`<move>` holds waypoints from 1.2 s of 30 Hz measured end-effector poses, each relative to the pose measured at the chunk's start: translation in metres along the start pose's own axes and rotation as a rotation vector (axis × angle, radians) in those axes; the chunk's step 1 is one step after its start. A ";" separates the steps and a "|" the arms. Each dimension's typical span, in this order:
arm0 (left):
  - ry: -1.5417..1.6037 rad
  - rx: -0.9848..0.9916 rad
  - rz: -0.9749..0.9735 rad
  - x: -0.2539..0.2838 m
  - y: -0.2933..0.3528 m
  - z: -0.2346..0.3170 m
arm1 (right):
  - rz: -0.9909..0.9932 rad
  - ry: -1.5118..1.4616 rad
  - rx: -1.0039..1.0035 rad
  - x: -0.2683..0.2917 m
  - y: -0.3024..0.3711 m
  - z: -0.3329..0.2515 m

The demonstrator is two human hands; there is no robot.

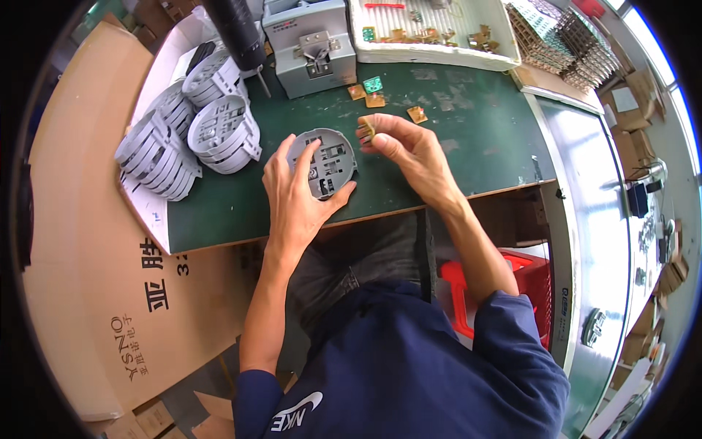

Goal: Assembling small electronic components into plastic housings using a suspended electric screwdriver.

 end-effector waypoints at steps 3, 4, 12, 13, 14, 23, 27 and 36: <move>0.078 -0.048 0.112 0.021 -0.001 0.013 | -0.029 -0.007 0.019 -0.003 0.004 -0.004; 0.162 -0.047 0.177 0.038 -0.002 0.018 | -0.029 -0.002 0.017 -0.006 0.005 -0.004; 0.468 -0.004 0.144 0.056 -0.007 0.017 | -0.116 0.258 0.255 -0.048 0.012 -0.029; 0.466 0.021 0.165 0.057 -0.005 0.013 | -0.125 0.326 0.290 -0.051 0.012 -0.031; 0.464 0.044 0.187 0.059 -0.004 0.008 | -0.133 0.394 0.325 -0.054 0.013 -0.035; 0.187 -0.002 -0.012 0.011 -0.004 -0.007 | -0.265 0.923 0.324 -0.075 -0.042 -0.031; 0.229 0.032 0.036 0.003 -0.002 -0.011 | -0.311 0.981 0.273 -0.085 -0.047 -0.013; 0.229 0.046 0.053 0.007 -0.003 -0.012 | -0.305 1.023 0.364 -0.090 -0.043 -0.009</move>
Point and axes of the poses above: each hand's wrist, its own y-axis away from the middle knuckle, its own x-axis out of the back of the hand, z = x × y, the point moved 10 cm from there along -y, towards the middle knuckle, and after that the axes turned 11 degrees about -y, right-handed, at the moved point
